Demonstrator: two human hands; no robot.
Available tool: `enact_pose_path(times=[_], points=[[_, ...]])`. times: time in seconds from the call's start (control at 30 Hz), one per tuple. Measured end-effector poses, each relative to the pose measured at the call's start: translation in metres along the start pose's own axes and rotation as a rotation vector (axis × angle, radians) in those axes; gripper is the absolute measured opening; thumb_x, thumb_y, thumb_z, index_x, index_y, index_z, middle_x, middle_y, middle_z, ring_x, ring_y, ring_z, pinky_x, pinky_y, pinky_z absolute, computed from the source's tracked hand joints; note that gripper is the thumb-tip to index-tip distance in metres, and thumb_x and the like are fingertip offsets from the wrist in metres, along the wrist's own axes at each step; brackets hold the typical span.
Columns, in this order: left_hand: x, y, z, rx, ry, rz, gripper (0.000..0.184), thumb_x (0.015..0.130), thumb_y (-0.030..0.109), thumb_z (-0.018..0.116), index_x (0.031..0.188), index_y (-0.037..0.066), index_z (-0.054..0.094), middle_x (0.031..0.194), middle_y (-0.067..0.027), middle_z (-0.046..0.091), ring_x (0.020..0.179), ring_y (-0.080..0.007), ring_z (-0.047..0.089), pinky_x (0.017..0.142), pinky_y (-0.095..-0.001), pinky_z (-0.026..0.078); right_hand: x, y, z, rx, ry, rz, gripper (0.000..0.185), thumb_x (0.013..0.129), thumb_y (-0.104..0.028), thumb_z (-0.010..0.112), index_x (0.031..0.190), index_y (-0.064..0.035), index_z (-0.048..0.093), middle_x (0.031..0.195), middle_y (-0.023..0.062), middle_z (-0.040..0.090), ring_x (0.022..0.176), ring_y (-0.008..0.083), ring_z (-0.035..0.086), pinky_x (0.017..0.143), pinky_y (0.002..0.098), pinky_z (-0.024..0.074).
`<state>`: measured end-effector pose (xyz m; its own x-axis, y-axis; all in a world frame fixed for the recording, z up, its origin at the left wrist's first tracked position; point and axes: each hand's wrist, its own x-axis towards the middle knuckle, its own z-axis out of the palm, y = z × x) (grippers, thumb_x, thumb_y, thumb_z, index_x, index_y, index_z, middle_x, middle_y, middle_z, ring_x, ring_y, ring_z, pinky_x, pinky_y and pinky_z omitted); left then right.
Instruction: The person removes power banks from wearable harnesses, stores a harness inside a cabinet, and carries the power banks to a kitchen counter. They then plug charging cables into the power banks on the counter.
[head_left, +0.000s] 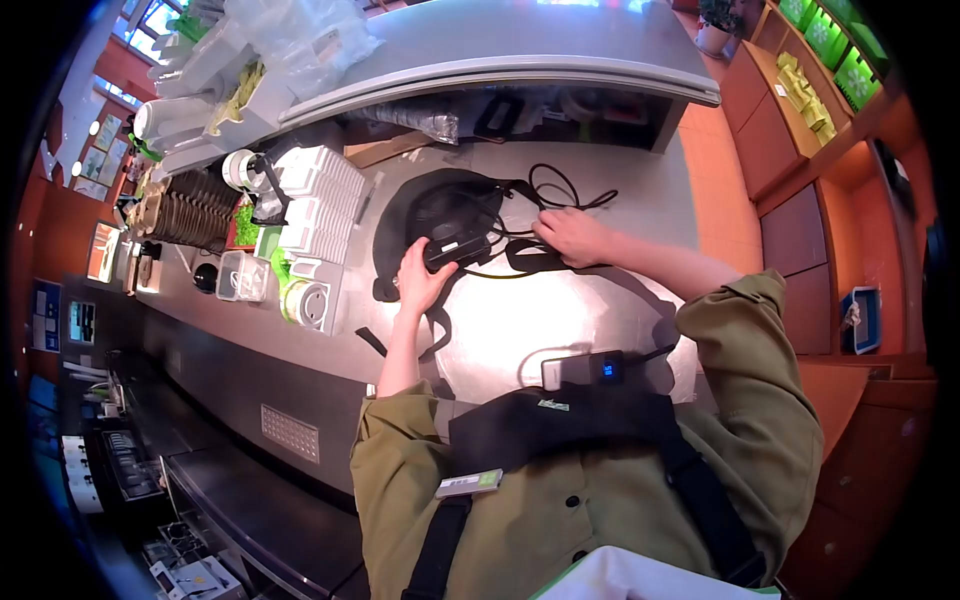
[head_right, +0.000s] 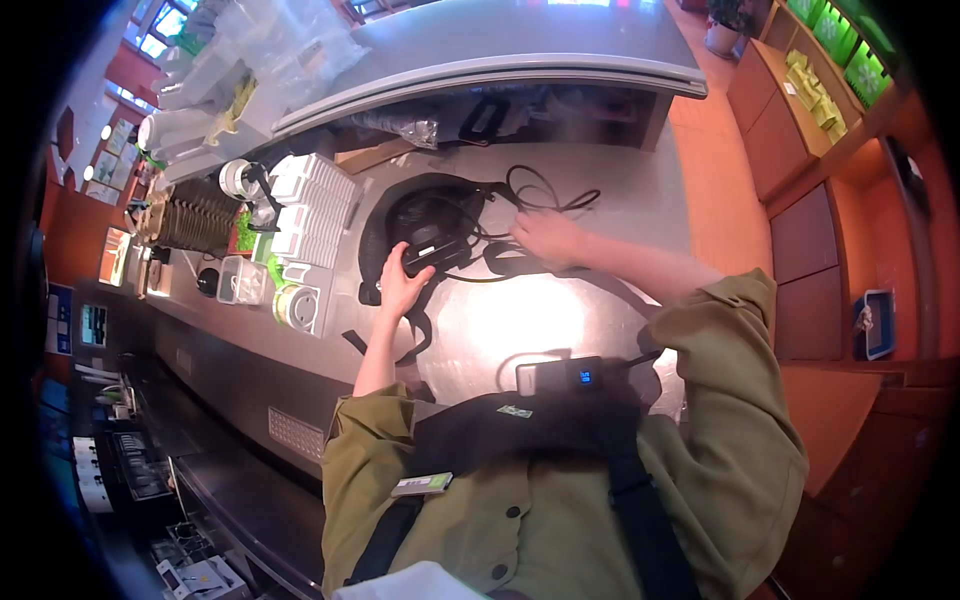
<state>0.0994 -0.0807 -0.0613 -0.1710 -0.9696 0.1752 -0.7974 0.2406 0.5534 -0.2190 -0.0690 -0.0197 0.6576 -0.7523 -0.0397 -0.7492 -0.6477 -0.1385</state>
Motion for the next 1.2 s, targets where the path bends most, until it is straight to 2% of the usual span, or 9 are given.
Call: enact_pose_path(times=[0.07, 0.27, 0.4, 0.53, 0.73, 0.83, 1.0, 1.1, 1.2], points=[[0.001, -0.002, -0.002, -0.03, -0.037, -0.038, 0.07, 0.065, 0.033, 0.074, 0.121, 0.006, 0.043, 0.118, -0.0157, 0.05, 0.11, -0.032, 0.047, 0.093, -0.0393, 0.038, -0.017, 0.002, 0.002, -0.001, 0.176, 0.072, 0.04, 0.063, -0.003, 0.055, 0.101, 0.0016, 0.044, 0.101, 0.0198, 0.051, 0.093, 0.0316, 0.054, 0.072, 0.0377, 0.0465], [-0.002, -0.007, -0.001, -0.04, 0.007, 0.018, 0.071, 0.065, 0.035, 0.074, 0.121, 0.007, 0.042, 0.113, -0.0167, 0.049, 0.107, -0.0338, 0.046, 0.091, -0.0402, 0.039, -0.023, 0.04, 0.02, -0.235, 0.021, -0.002, 0.02, 0.065, -0.012, 0.059, 0.08, 0.0006, 0.053, 0.064, 0.0151, 0.056, 0.066, 0.0307, 0.057, 0.066, 0.0404, 0.0444], [-0.011, -0.006, 0.018, 0.226, 0.098, -0.038, 0.074, 0.07, 0.051, 0.065, 0.123, 0.006, 0.04, 0.106, -0.0212, 0.048, 0.099, -0.038, 0.046, 0.088, -0.0436, 0.037, -0.029, -0.005, -0.062, 0.289, -0.202, 0.021, 0.024, 0.082, -0.024, 0.049, 0.084, -0.0017, 0.057, 0.071, 0.0163, 0.061, 0.069, 0.0325, 0.06, 0.07, 0.0442, 0.044], [-0.011, -0.015, 0.01, 0.452, -0.001, 0.012, 0.072, 0.072, 0.055, 0.059, 0.121, 0.004, 0.045, 0.103, -0.0204, 0.05, 0.099, -0.036, 0.047, 0.09, -0.0432, 0.033, -0.009, -0.03, -0.09, 0.956, -0.078, -0.001, 0.025, 0.088, -0.026, 0.05, 0.082, -0.0024, 0.056, 0.057, 0.0038, 0.049, 0.049, 0.0151, 0.047, 0.05, 0.0304, 0.0381], [-0.009, -0.001, -0.041, 0.349, -0.203, 0.055, 0.048, 0.07, 0.04, 0.067, 0.101, 0.005, 0.057, 0.095, -0.0152, 0.057, 0.095, -0.0284, 0.054, 0.085, -0.0374, 0.033, 0.037, -0.054, -0.105, 2.035, 0.19, 0.012, 0.023, 0.095, -0.024, 0.041, 0.084, -0.0044, 0.047, 0.052, -0.0072, 0.027, 0.042, 0.0033, 0.022, 0.04, 0.0194, 0.0211], [-0.012, 0.018, -0.047, 0.042, -0.227, 0.135, 0.033, 0.067, 0.025, 0.069, 0.084, 0.003, 0.051, 0.082, -0.0138, 0.059, 0.08, -0.0333, 0.058, 0.073, -0.0405, 0.043, 0.056, -0.071, -0.113, 2.161, 0.385, -0.004, 0.024, 0.095, -0.024, 0.04, 0.083, -0.0049, 0.047, 0.052, -0.0072, 0.026, 0.041, 0.0033, 0.023, 0.04, 0.0193, 0.0221], [-0.024, 0.075, -0.035, 0.086, -0.395, 0.038, 0.043, 0.071, 0.041, 0.066, 0.097, 0.006, 0.064, 0.081, -0.0164, 0.064, 0.077, -0.0317, 0.062, 0.07, -0.0364, 0.048, 0.081, -0.095, -0.103, 2.28, 0.66, 0.043, 0.026, 0.095, -0.028, 0.041, 0.084, -0.0048, 0.046, 0.052, -0.0068, 0.024, 0.041, 0.0039, 0.022, 0.041, 0.0203, 0.0244], [-0.03, 0.066, -0.014, 0.016, -0.254, 0.356, 0.027, 0.075, 0.025, 0.064, 0.091, 0.003, 0.064, 0.08, -0.0151, 0.064, 0.078, -0.0321, 0.061, 0.069, -0.0367, 0.048, 0.088, -0.117, -0.086, 2.146, 0.874, 0.085, 0.027, 0.095, -0.028, 0.041, 0.083, -0.0046, 0.045, 0.052, -0.0064, 0.024, 0.042, 0.0046, 0.023, 0.042, 0.0217, 0.0263], [-0.048, 0.083, -0.013, -0.147, -0.167, 0.271, 0.023, 0.074, 0.015, 0.063, 0.093, 0.002, 0.062, 0.085, -0.0161, 0.063, 0.078, -0.0331, 0.061, 0.069, -0.0376, 0.047, 0.092, -0.129, -0.037, 1.794, 1.009, 0.105, 0.029, 0.096, -0.028, 0.037, 0.081, -0.0036, 0.043, 0.054, -0.0041, 0.03, 0.046, 0.0052, 0.028, 0.052, 0.0245, 0.039]])
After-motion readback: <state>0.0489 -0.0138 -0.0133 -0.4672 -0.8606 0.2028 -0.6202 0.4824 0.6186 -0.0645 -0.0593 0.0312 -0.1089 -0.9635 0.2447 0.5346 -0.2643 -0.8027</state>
